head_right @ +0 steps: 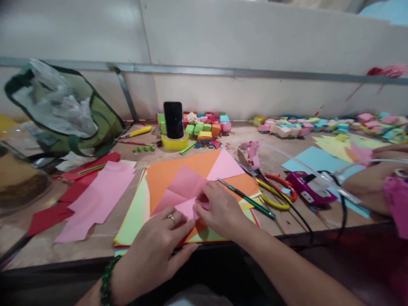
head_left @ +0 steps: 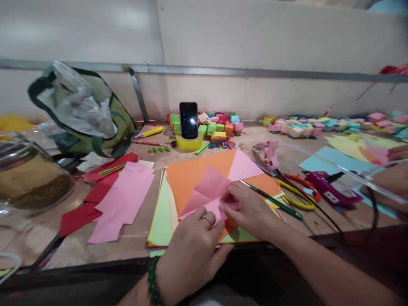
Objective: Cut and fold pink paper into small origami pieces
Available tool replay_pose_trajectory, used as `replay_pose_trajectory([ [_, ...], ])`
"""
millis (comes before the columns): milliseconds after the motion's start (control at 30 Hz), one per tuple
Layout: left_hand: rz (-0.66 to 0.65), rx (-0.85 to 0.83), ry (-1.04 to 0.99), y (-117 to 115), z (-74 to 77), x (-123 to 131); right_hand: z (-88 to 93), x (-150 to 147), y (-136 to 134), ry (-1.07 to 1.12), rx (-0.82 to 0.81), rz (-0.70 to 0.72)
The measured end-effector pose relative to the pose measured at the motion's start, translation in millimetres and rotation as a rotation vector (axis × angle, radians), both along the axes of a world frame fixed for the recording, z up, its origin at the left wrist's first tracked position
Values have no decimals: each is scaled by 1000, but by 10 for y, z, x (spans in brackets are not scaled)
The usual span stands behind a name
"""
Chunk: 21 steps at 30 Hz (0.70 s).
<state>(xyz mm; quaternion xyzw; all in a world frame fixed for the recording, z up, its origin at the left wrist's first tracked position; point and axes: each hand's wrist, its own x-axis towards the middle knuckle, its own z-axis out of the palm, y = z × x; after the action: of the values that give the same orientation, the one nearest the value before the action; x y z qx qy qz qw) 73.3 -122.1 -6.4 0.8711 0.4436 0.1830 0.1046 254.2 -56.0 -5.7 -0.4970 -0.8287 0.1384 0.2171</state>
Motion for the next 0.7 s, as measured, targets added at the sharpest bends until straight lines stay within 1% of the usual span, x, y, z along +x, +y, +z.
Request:
replay_pose_trajectory([
  [167, 16, -24, 38, -30, 13, 18, 59, 19, -48, -26, -37, -5],
  [267, 32, -54, 45, -49, 15, 21, 74, 114, -61, -49, -60, -9],
  [333, 43, -75, 40, -60, 16, 21, 42, 218, -48, -56, -48, -15],
  [467, 43, -88, 1, -69, 6, 12, -77, 431, -5, -26, 28, -41],
  [533, 47, -80, -23, -71, 1, 0, -109, 485, -8, -31, 55, -55],
  [633, 41, -75, -32, -76, 0, -19, -85, 451, -68, -71, 155, -96],
  [667, 39, -75, -28, -79, 3, -22, -65, 409, -97, -88, 218, -77],
  [700, 39, -73, -22, -83, 6, -23, -44, 355, -126, -107, 278, -20],
])
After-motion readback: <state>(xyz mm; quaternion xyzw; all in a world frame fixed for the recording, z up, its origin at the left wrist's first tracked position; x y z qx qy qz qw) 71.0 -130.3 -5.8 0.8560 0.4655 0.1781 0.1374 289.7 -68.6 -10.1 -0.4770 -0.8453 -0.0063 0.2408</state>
